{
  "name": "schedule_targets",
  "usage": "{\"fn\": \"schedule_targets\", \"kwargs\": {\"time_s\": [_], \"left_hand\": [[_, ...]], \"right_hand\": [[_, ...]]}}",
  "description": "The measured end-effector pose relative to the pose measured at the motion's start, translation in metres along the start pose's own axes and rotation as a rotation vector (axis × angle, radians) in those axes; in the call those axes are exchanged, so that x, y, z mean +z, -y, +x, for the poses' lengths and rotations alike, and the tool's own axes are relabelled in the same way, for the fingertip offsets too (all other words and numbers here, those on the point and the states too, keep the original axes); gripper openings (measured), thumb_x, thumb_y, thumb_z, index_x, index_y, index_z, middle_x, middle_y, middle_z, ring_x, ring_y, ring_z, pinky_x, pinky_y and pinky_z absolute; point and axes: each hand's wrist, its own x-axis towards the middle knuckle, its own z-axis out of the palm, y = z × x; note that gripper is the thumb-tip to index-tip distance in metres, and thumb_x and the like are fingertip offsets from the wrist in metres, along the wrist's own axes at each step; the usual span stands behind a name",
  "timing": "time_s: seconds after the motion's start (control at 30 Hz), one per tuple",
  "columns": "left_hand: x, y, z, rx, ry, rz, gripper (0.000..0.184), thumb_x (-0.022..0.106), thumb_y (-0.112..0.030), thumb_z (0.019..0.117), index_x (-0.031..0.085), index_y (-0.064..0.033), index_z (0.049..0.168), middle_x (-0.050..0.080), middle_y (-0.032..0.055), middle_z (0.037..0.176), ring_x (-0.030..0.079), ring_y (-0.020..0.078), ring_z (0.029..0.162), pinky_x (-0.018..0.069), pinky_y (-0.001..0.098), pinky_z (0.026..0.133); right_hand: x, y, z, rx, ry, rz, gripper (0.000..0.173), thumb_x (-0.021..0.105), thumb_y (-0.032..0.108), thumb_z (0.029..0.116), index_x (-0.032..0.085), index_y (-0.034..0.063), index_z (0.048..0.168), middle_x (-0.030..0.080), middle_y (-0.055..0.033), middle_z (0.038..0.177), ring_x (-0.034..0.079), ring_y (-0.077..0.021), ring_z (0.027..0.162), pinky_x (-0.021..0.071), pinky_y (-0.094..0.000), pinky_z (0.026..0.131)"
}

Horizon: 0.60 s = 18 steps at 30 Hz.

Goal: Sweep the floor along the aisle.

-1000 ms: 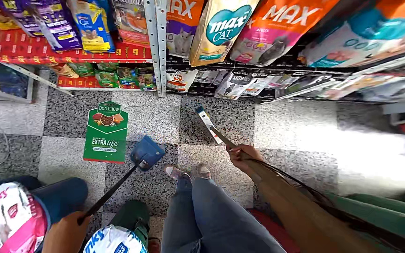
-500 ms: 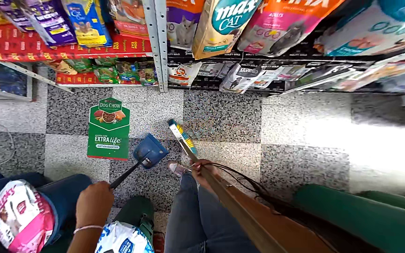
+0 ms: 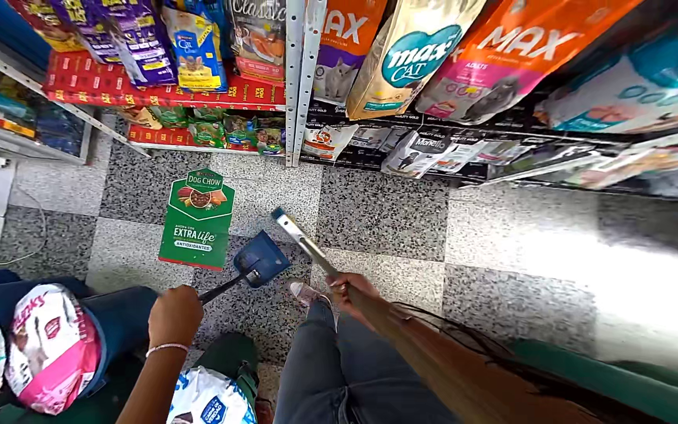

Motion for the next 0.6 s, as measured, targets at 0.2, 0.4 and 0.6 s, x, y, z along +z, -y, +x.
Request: {"fn": "schedule_targets", "kwargs": {"time_s": [0.2, 0.4, 0.6], "left_hand": [[0.001, -0.007, 0.003, 0.018, 0.010, 0.031, 0.026, 0.058, -0.021, 0.1028, 0.073, 0.0004, 0.108, 0.071, 0.0231, 0.112, 0.066, 0.0408, 0.113, 0.0504, 0.0583, 0.095], [0.003, 0.000, 0.006, 0.036, -0.006, 0.061, 0.026, 0.058, -0.021, 0.1026, 0.072, 0.0013, 0.105, 0.070, 0.0243, 0.110, 0.066, 0.0420, 0.110, 0.0510, 0.0599, 0.092], [0.002, 0.009, 0.007, 0.049, 0.027, 0.069, 0.029, 0.056, -0.022, 0.1040, 0.071, 0.0014, 0.111, 0.070, 0.0245, 0.115, 0.065, 0.0419, 0.115, 0.0496, 0.0591, 0.096]], "right_hand": [[-0.031, 0.031, 0.025, -0.024, -0.159, -0.108, 0.013, 0.037, 0.005, 0.1007, 0.048, 0.0077, 0.095, 0.046, 0.0026, 0.060, 0.041, -0.0001, 0.040, 0.0358, -0.0123, 0.036], [0.041, -0.065, 0.040, 0.105, -0.007, -0.174, 0.011, 0.040, 0.001, 0.1003, 0.050, 0.0053, 0.099, 0.052, -0.0008, 0.068, 0.045, -0.0031, 0.044, 0.0407, -0.0155, 0.040], [0.051, -0.062, 0.013, 0.169, 0.025, -0.198, 0.012, 0.040, -0.001, 0.1005, 0.049, 0.0039, 0.096, 0.049, 0.0003, 0.062, 0.045, -0.0016, 0.042, 0.0414, -0.0133, 0.041]]}}
